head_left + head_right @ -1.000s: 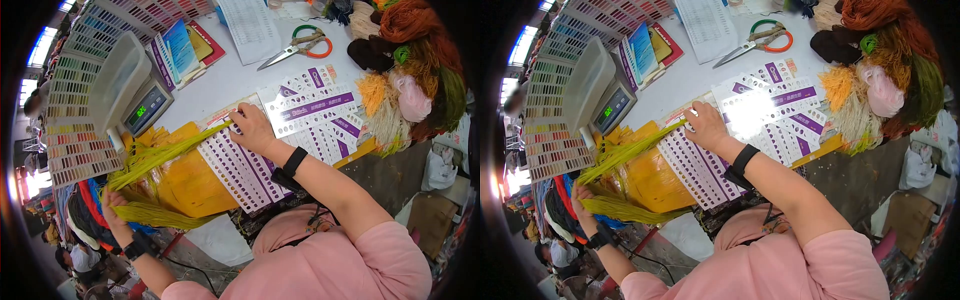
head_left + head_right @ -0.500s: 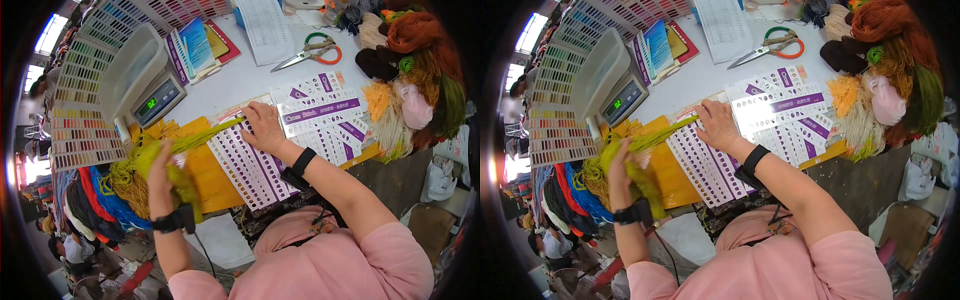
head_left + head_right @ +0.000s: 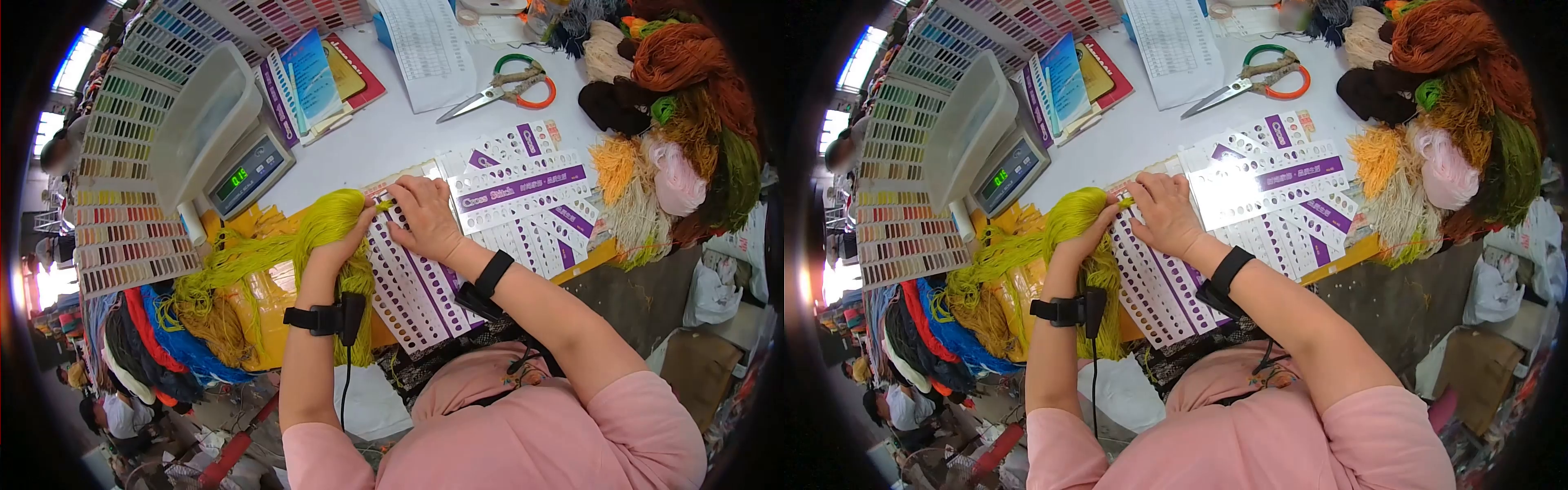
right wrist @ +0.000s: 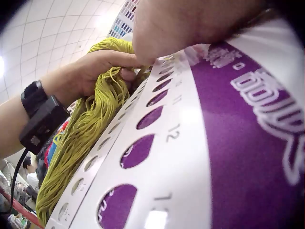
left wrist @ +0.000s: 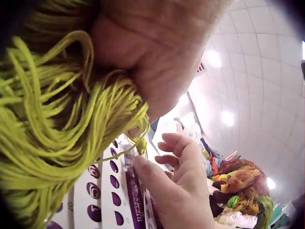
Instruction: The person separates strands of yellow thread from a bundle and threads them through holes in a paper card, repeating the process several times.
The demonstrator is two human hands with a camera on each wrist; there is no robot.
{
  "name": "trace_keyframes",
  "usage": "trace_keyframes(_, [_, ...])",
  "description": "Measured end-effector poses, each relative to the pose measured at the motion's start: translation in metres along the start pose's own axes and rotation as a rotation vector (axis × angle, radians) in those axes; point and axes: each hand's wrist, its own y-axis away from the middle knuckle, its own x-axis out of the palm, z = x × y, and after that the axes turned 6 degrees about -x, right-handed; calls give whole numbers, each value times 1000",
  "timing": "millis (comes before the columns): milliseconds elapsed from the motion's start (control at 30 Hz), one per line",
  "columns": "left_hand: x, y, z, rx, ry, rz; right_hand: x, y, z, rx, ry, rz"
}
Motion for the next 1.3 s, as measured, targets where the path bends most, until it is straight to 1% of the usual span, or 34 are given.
trace_keyframes(67, [0, 2, -2, 39, -17, -19, 0, 0, 1, -2, 12, -5])
trace_keyframes(167, [-1, 4, -11, 18, -19, -12, 1, 0, 0, 0, 4, -12])
trace_keyframes(267, [-3, 5, -2, 100, 61, -77, 0, 1, 0, 11, -6, -22])
trace_keyframes(367, [-20, 11, 8, 46, 185, -114, 0, 1, 0, 18, 0, -29])
trace_keyframes(467, [-50, 32, 15, 23, 198, -177, 1, 1, 0, 27, -1, -29])
trace_keyframes(567, [-81, 55, 46, -65, 413, -371, 1, 1, 0, 37, -5, -27])
trace_keyframes(667, [-121, 77, 69, -350, 728, -268, 2, 1, -1, 42, -7, -13])
trace_keyframes(767, [-134, 90, 77, -350, 683, -388, 2, 1, 0, 45, -7, -12])
trace_keyframes(867, [-145, 91, 91, -448, 550, -420, 2, 0, -1, 57, -15, -7])
trace_keyframes(900, [-144, 88, 100, -385, 555, -469, 2, 0, 0, 61, -20, -4])
trace_keyframes(967, [-138, 80, 104, -254, 561, -565, 2, 1, -1, 54, -32, -12])
trace_keyframes(1000, [-136, 76, 105, -224, 601, -503, 2, 1, -1, 53, -36, -17])
trace_keyframes(1067, [-112, 67, 62, -166, 682, -378, 1, 1, 1, 70, -47, -21])
trace_keyframes(1133, [-75, 58, 19, -124, 719, -181, -1, 1, 1, 76, -46, -20])
trace_keyframes(1200, [-50, 46, -7, -56, 519, 51, 2, 3, -1, 65, -21, -33])
trace_keyframes(1267, [-24, 33, -19, -57, 506, 110, 6, 4, -6, 40, -55, -83])
trace_keyframes(1300, [-17, 25, -13, -12, 418, 104, 3, 2, -5, 44, -48, -67])
